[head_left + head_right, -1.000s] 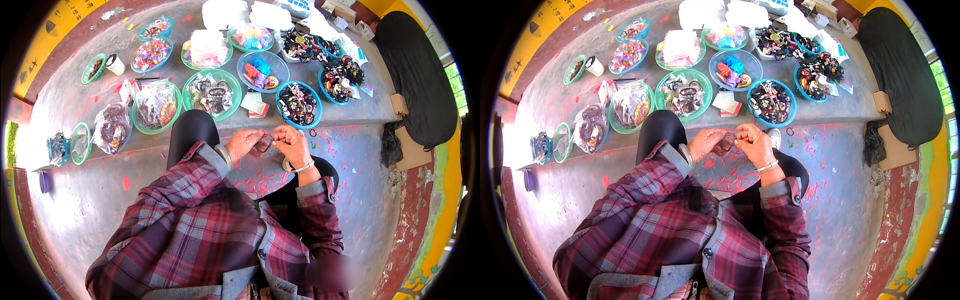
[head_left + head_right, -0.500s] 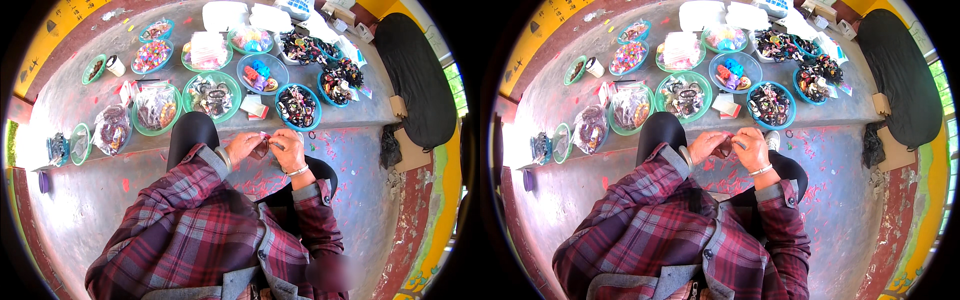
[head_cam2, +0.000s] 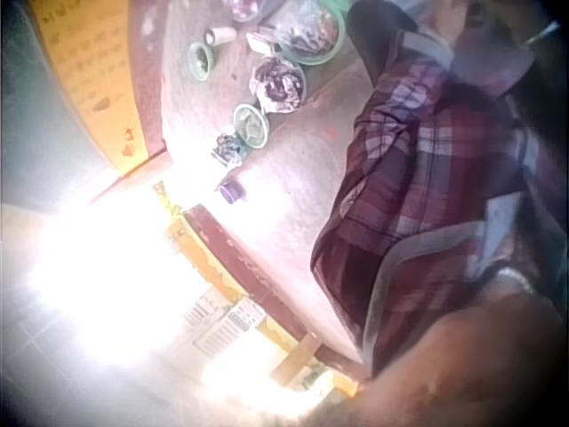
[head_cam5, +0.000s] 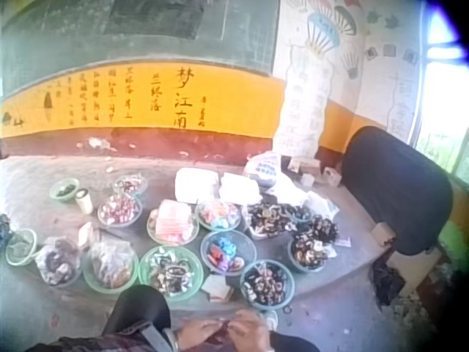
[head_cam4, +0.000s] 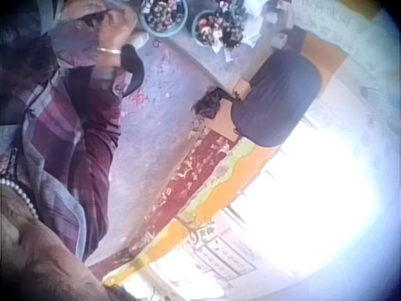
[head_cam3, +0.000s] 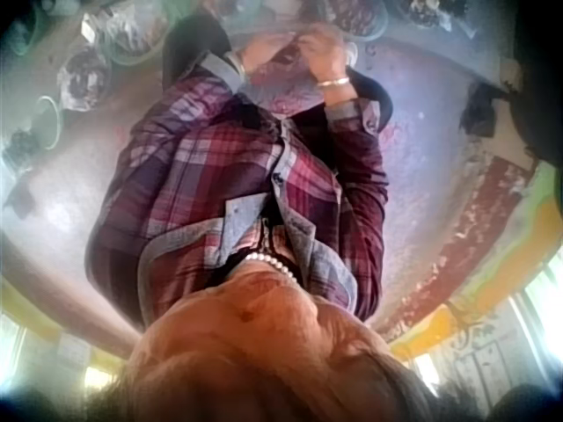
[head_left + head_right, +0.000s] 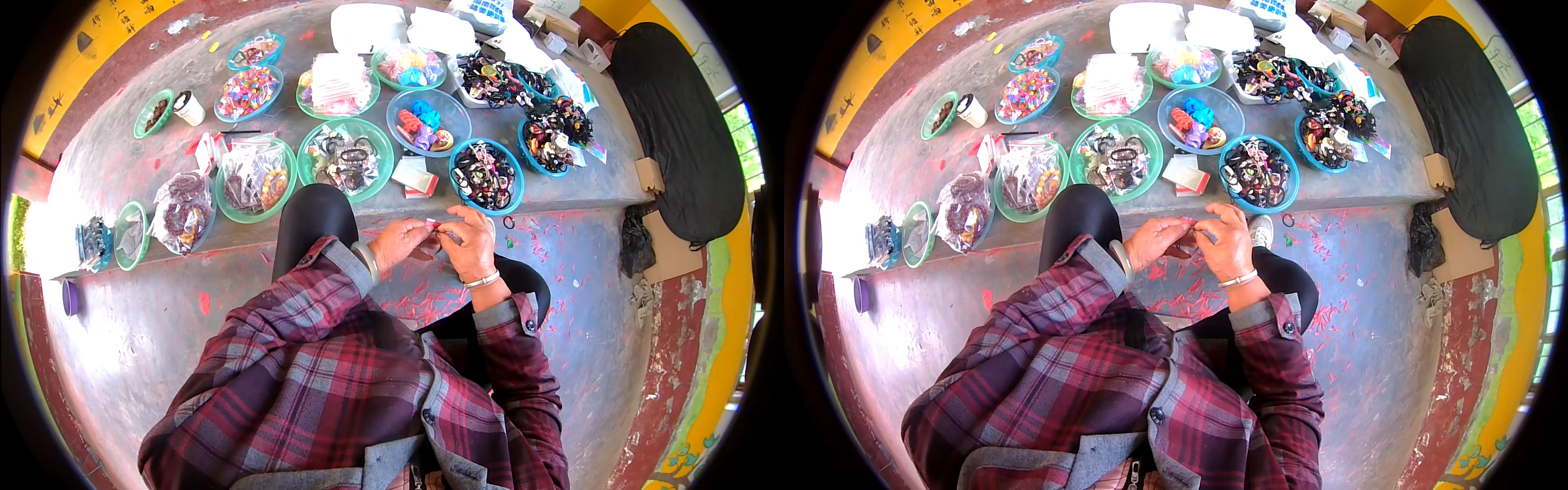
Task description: The person sits on the floor and repeatedly picks small hair accessories from bowls, places them into small clear plastic bags, and sets the filled bags aside. The workspace contains multiple bowls of colorful hair accessories and stacks of empty bags.
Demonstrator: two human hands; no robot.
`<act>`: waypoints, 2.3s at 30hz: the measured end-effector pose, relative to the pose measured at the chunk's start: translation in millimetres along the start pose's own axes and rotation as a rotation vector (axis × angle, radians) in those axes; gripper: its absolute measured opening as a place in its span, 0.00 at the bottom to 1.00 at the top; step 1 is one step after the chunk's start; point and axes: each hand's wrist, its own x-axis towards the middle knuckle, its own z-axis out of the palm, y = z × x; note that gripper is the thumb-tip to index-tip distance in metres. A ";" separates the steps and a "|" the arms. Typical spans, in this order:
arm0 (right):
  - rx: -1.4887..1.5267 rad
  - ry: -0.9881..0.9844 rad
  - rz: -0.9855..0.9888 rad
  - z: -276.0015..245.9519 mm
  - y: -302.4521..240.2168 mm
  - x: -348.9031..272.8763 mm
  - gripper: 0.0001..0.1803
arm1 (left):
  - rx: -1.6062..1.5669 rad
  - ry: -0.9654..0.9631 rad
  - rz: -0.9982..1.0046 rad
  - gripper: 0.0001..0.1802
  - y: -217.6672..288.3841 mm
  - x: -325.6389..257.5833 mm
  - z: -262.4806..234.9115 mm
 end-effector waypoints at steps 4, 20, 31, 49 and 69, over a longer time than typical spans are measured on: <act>-0.054 -0.050 -0.068 1.7 0.9 0.0 0.07 | 0.019 -0.018 -0.002 0.20 6.0 -1.7 3.5; 0.042 -0.341 0.118 6.5 24.6 -8.7 0.07 | 0.002 -0.209 0.021 0.18 -4.3 2.0 5.0; 0.494 -0.381 0.365 1.0 36.4 -6.9 0.10 | -0.044 -0.086 0.003 0.17 -6.5 5.6 -0.8; 0.286 -0.531 0.221 -0.7 20.7 -2.6 0.13 | 0.066 -0.068 0.083 0.18 -15.0 6.7 -4.2; 0.192 -0.353 0.222 3.7 28.8 -7.9 0.09 | -0.099 -0.080 0.012 0.16 -1.5 0.2 1.3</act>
